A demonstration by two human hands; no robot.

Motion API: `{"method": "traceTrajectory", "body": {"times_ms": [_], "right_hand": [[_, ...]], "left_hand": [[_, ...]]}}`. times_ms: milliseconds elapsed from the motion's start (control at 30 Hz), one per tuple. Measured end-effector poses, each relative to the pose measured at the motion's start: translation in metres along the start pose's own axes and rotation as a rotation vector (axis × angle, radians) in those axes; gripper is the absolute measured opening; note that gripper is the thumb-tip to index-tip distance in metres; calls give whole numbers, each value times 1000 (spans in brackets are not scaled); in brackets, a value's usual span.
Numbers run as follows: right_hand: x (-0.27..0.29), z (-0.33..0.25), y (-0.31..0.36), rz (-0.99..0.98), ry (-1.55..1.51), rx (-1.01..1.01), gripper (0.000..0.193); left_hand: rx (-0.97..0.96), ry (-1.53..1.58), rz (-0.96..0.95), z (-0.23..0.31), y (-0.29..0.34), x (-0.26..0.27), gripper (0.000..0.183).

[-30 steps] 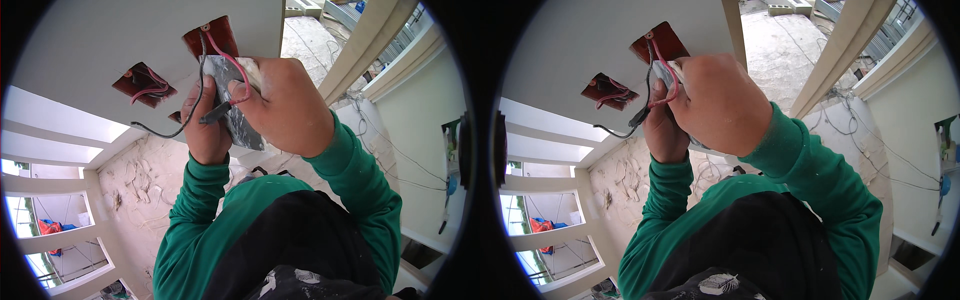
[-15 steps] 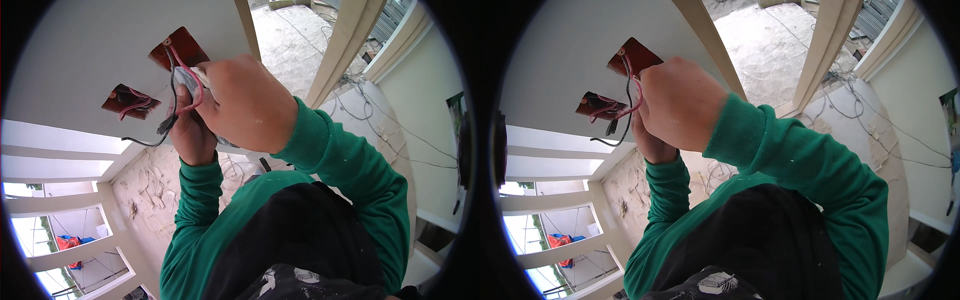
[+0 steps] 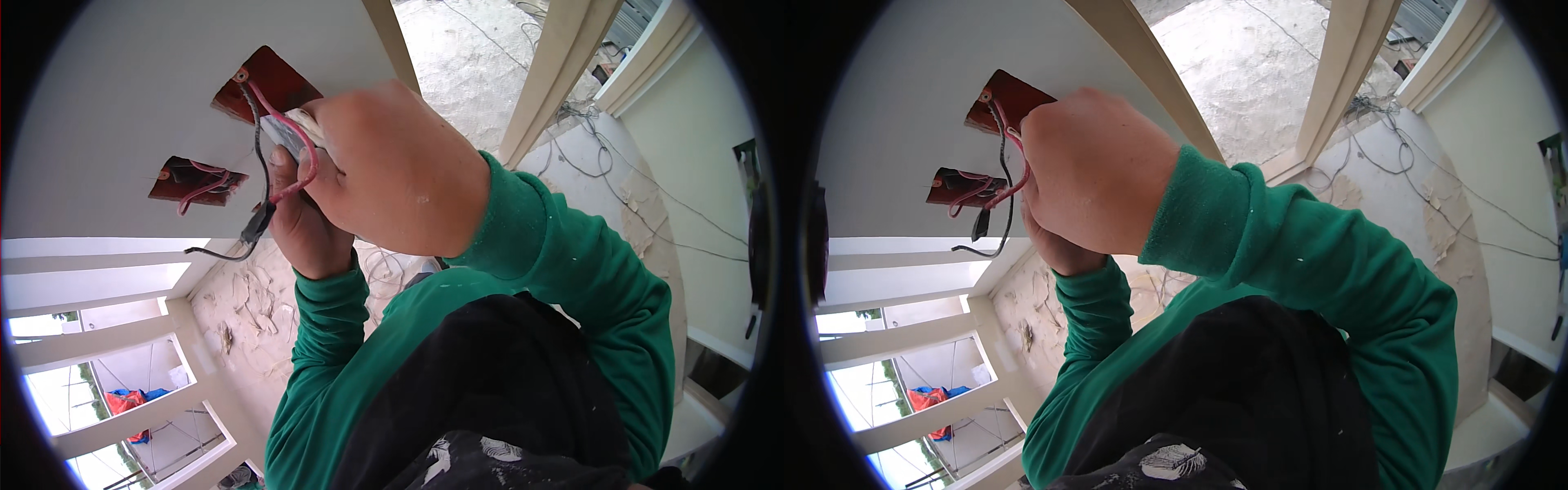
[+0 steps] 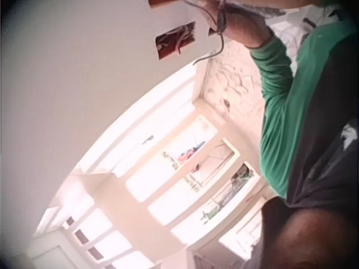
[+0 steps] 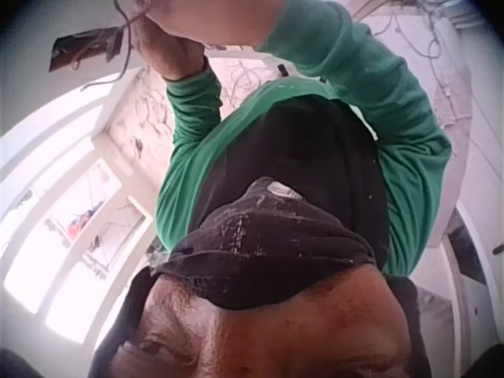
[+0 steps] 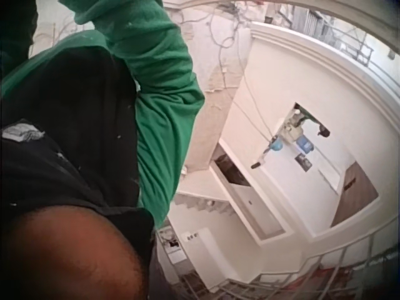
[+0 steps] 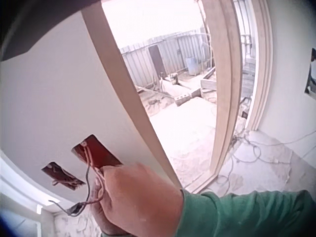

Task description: The person uses a metal trowel to apply a white plaster-like substance to a ceiling area around exposed electrical wires. They smooth the material into the recesses and then use a small piece of cloth to wipe and refine the edges of the patch.

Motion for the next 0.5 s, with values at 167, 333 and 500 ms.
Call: {"method": "traceTrajectory", "body": {"times_ms": [167, 333, 500], "right_hand": [[0, 4, 4, 3, 14, 27, 31], [-2, -3, 1, -20, 47, 31, 23], [1, -8, 2, 46, 70, 70, 19]], "left_hand": [[12, 16, 73, -8, 1, 14, 23], [14, 21, -22, -4, 4, 3, 23], [20, 53, -85, -6, 4, 3, 25]]}}
Point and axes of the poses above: each hand's wrist, its own y-axis away from the middle knuckle, its own x-axis out of the back of the hand, z = x × y, the point moved 10 cm from there along -y, towards the middle knuckle, and after that the axes turned 3 degrees about x, right-handed, at the moved point
